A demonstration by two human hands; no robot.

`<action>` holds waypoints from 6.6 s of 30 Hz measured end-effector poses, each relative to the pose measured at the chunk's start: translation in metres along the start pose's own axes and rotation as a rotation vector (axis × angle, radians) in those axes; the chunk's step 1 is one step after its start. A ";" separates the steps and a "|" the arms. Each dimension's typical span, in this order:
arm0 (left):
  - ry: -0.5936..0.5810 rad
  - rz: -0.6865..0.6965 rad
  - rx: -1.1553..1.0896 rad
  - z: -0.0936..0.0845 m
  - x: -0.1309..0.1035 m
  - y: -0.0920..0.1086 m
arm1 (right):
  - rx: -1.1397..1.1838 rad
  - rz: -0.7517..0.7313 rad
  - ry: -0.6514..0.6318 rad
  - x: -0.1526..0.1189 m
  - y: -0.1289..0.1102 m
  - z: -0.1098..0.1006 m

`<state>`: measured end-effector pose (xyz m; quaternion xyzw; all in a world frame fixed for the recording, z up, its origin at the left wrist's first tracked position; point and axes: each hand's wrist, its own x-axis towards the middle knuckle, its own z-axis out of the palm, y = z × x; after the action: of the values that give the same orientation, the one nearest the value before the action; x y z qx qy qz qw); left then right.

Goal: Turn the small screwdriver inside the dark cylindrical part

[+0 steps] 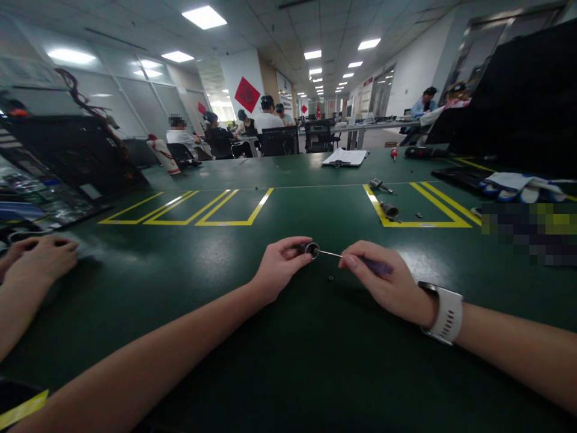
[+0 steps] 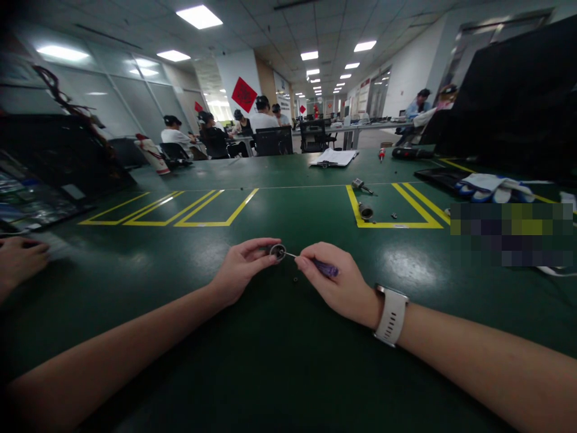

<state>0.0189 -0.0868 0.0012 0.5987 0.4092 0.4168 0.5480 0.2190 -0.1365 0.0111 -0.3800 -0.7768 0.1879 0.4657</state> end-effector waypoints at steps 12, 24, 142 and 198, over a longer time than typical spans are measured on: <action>0.013 0.038 0.047 0.004 -0.002 0.004 | -0.149 -0.162 -0.146 -0.001 0.000 0.003; 0.086 0.095 0.112 0.006 -0.002 0.005 | -0.235 -0.299 -0.206 -0.002 -0.005 0.003; 0.064 0.138 0.131 0.001 0.004 -0.008 | -0.301 -0.392 -0.193 -0.003 -0.011 0.002; 0.018 0.435 0.655 0.014 0.054 -0.004 | 0.303 0.273 -0.014 0.008 -0.001 0.003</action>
<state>0.0494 -0.0394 -0.0012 0.8111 0.3886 0.3759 0.2234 0.2143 -0.1313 0.0150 -0.4062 -0.6842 0.3666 0.4822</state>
